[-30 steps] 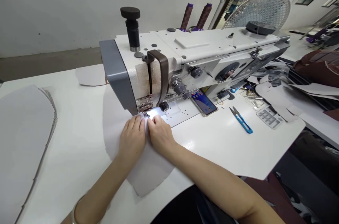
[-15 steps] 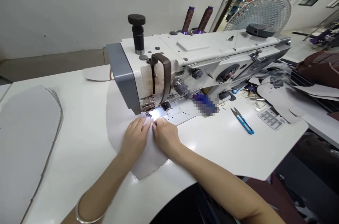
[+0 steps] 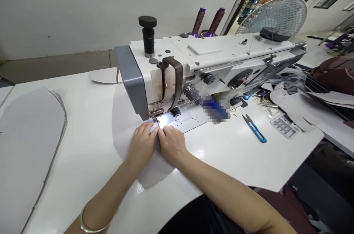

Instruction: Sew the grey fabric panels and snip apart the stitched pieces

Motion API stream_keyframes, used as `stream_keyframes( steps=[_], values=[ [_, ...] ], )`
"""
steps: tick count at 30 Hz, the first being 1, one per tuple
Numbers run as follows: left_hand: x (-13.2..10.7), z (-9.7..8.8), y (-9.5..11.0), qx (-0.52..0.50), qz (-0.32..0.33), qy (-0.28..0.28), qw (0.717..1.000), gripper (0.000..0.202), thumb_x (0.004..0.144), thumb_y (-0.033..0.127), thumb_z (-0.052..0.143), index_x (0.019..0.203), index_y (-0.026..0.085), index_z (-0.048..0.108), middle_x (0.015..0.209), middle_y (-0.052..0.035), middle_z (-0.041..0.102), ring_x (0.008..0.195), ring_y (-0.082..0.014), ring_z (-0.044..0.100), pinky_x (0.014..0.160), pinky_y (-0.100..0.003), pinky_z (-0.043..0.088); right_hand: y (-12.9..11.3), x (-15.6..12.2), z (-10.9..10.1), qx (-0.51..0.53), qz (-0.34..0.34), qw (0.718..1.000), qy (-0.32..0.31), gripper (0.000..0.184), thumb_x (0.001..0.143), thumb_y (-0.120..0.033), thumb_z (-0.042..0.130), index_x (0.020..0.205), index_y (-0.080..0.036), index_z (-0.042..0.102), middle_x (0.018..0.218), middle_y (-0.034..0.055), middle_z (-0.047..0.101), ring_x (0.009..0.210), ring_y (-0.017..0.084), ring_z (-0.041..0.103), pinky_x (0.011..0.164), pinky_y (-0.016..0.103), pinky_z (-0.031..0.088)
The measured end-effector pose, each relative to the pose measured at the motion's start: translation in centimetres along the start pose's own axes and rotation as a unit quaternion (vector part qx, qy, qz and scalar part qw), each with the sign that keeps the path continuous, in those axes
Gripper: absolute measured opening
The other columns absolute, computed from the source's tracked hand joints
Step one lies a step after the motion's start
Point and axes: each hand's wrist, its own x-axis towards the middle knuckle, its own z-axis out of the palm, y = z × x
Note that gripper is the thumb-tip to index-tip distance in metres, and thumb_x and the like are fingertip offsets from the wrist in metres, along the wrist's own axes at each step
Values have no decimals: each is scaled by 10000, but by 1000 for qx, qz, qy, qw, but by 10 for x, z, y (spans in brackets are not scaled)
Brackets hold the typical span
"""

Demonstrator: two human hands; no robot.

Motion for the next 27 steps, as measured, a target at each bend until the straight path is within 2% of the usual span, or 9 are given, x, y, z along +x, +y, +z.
stream_keyframes(
  steps=[7, 20, 27],
  values=[
    [5, -2, -5, -25, -8, -13, 1000, 301, 867, 104, 412, 1100, 170, 590, 1151, -121, 577, 1067, -255, 505, 890, -401, 438, -5, 8, -3, 6, 13, 999, -53, 183, 878, -60, 377, 938, -135, 532, 822, 89, 533, 759, 205, 477, 572, 277, 360],
    [5, 1, -9, 20, -6, -7, 1000, 309, 856, 102, 436, 1110, 161, 603, 1147, -141, 590, 1059, -279, 507, 852, -404, 448, -6, 12, 2, 5, 11, 999, -31, 200, 868, -49, 367, 962, -125, 526, 799, 87, 527, 743, 199, 480, 560, 256, 381],
    [5, 0, -8, 25, -8, -1, 1000, 313, 860, 105, 426, 1108, 170, 605, 1137, -138, 588, 1063, -278, 494, 858, -403, 450, -5, 12, -3, 2, 3, 998, -55, 208, 865, -38, 358, 927, -129, 534, 805, 91, 531, 757, 204, 487, 553, 260, 378]
  ],
)
